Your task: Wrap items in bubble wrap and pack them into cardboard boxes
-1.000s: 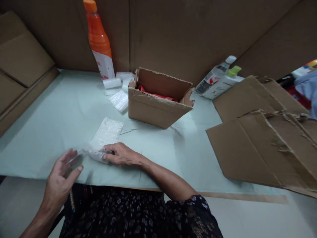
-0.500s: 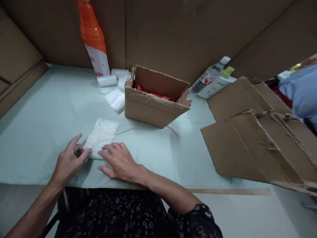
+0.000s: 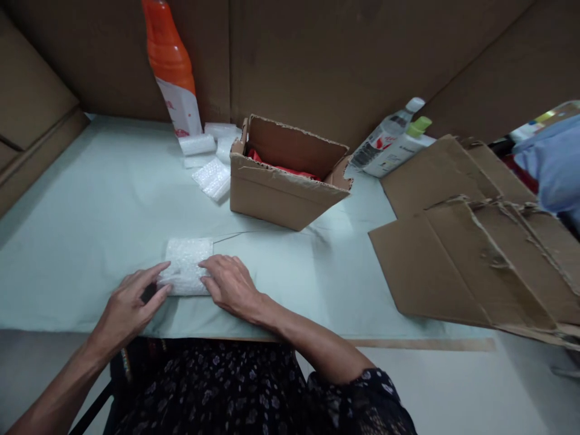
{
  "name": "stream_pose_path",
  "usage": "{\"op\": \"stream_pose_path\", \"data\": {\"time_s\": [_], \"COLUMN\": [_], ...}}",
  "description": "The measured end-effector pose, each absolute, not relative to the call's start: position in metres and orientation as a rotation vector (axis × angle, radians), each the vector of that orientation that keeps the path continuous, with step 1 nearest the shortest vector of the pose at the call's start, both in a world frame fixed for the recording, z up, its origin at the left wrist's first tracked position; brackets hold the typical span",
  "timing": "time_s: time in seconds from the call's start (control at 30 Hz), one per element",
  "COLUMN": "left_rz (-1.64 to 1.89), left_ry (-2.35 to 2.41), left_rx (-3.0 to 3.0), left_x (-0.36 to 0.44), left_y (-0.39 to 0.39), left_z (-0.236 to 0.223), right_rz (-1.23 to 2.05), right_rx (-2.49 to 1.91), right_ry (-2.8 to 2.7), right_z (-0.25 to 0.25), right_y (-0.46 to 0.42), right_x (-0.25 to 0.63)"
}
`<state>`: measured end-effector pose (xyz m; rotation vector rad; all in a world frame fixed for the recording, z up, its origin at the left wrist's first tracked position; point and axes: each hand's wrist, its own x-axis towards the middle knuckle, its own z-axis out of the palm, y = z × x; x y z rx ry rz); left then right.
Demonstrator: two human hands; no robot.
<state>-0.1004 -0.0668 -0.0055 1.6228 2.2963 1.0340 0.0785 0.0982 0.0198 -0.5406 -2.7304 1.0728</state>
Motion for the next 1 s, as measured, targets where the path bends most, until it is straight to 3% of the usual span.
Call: {"op": "stream_pose_path", "data": {"time_s": [0.1,0.23,0.33,0.47,0.73,1.0], "left_rz": [0.943,1.020,1.074,1.104,0.960,1.016], "left_ry": [2.395,2.376,2.218,2.182,2.509,2.353], "left_rx": [1.621,1.782,1.914,1.659,1.519,1.445], "left_x": [-0.100,-0.098,-0.094,-0.092,-0.106,-0.101], "left_y": [-0.057,-0.059,-0.070,-0.078,-0.043,-0.058], "left_z": [-0.009,-0.008,-0.003,0.001,-0.012,-0.012], "right_rz": [0.732,0.591,0.730,1.058,0.700,0.968], "right_rx": [-0.378,-0.176,-0.237,-0.312,-0.501,-0.284], "right_ry": [-2.837,-3.010,-2.988,-2.932,-2.957,-2.877], "right_z": [0.018,0.013,0.013,0.019,0.015,0.007], "right_y": [0.093,0.091,0.092,0.095,0.110,0.104], "right_x": [0.084,0.076,0.070,0.068,0.042,0.048]}}
